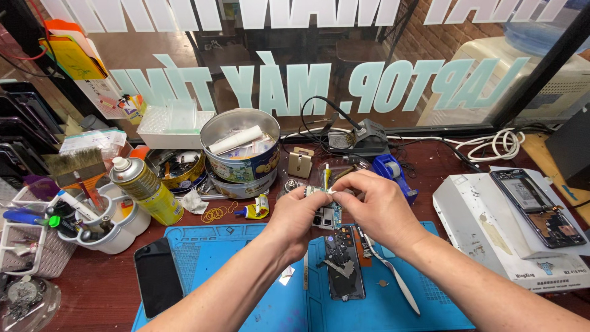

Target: The person cleans a small camera module and a separate black electronic component using a cotton swab and a spray can. They repeatedly spray and wipe the surfaces of both components on a cluttered workbench.

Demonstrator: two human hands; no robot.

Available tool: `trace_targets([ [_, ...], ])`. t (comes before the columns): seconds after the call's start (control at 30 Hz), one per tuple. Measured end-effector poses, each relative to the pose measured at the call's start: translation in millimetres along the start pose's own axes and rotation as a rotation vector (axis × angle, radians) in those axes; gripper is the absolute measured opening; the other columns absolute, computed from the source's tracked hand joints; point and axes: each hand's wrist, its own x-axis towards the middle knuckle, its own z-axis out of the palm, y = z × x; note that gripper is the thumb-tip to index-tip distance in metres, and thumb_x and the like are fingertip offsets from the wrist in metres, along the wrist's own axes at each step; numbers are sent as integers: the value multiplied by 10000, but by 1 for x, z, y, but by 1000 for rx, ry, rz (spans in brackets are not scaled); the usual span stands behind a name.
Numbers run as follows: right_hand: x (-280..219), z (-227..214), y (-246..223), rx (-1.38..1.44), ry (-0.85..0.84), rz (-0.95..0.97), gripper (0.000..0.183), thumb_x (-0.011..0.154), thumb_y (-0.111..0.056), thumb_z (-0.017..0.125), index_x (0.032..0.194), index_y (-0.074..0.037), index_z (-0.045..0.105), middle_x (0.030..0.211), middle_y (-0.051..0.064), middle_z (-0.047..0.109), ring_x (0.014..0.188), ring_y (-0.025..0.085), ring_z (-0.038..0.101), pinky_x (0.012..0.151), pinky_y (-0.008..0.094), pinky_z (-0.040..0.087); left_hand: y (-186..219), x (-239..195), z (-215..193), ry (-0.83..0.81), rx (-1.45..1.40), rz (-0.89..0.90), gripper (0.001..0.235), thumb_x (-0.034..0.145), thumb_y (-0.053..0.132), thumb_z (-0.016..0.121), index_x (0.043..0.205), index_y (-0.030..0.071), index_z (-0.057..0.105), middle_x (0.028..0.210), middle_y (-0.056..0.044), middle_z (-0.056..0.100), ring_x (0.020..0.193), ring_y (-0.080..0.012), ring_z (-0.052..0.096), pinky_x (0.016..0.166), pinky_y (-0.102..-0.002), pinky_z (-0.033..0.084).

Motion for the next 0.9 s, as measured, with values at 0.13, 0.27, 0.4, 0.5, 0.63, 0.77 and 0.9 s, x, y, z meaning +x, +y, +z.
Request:
trace_targets([
  [0.13, 8, -1, -2, -65, 29, 325, 190, 869, -220, 747, 978, -68, 775, 812, 57, 781, 692, 141, 728, 644, 312, 572, -2, -2, -4, -27, -86, -64, 146, 896, 114, 651, 1037, 83, 667, 907, -40, 718, 772, -163, 715, 664, -374, 649],
  [0.27, 3, -4, -3, 3, 32, 275, 191, 872, -209, 729, 1002, -78, 780, 800, 38, 779, 670, 145, 702, 614, 307, 562, -3, -4, -8, -14, -124, -89, 133, 903, 125, 659, 1031, 91, 652, 910, -42, 711, 786, -167, 694, 671, -396, 633],
  [0.4, -11, -2, -1, 122, -62, 138, 195, 880, -183, 710, 1026, -76, 782, 858, 16, 792, 731, 89, 743, 651, 261, 595, -3, -2, -8, -45, -145, -80, 129, 899, 128, 641, 1025, 97, 645, 912, -47, 712, 794, -177, 708, 655, -393, 623],
  [0.5, -11, -1, 1, 119, -117, 94, 187, 880, -148, 712, 1030, -76, 796, 893, 24, 796, 764, 93, 744, 679, 268, 597, 1, -1, -14, -20, -133, -62, 126, 903, 116, 646, 1027, 90, 635, 918, -60, 712, 792, -177, 705, 651, -384, 624],
  [0.63, -9, -3, 3, 27, -74, 119, 185, 875, -137, 727, 1040, -87, 795, 911, 25, 793, 745, 122, 738, 674, 294, 582, 0, 2, -13, -36, -164, -54, 138, 898, 120, 646, 1030, 85, 661, 909, -57, 714, 756, -169, 686, 622, -375, 610],
  [0.77, -10, -8, 2, -16, -60, -44, 178, 873, -129, 718, 1031, -93, 794, 910, 33, 783, 778, 112, 748, 694, 279, 589, 1, 5, -14, -18, -147, -49, 120, 902, 114, 655, 1015, 78, 633, 911, -63, 704, 755, -173, 687, 641, -387, 618],
  [0.9, -7, -9, 3, 2, 16, 253, 194, 889, -145, 704, 1056, -106, 795, 893, 14, 793, 761, 115, 745, 680, 283, 584, 4, 2, -14, 7, -129, -57, 129, 905, 118, 660, 1025, 81, 629, 931, -60, 697, 770, -172, 691, 659, -388, 637],
])
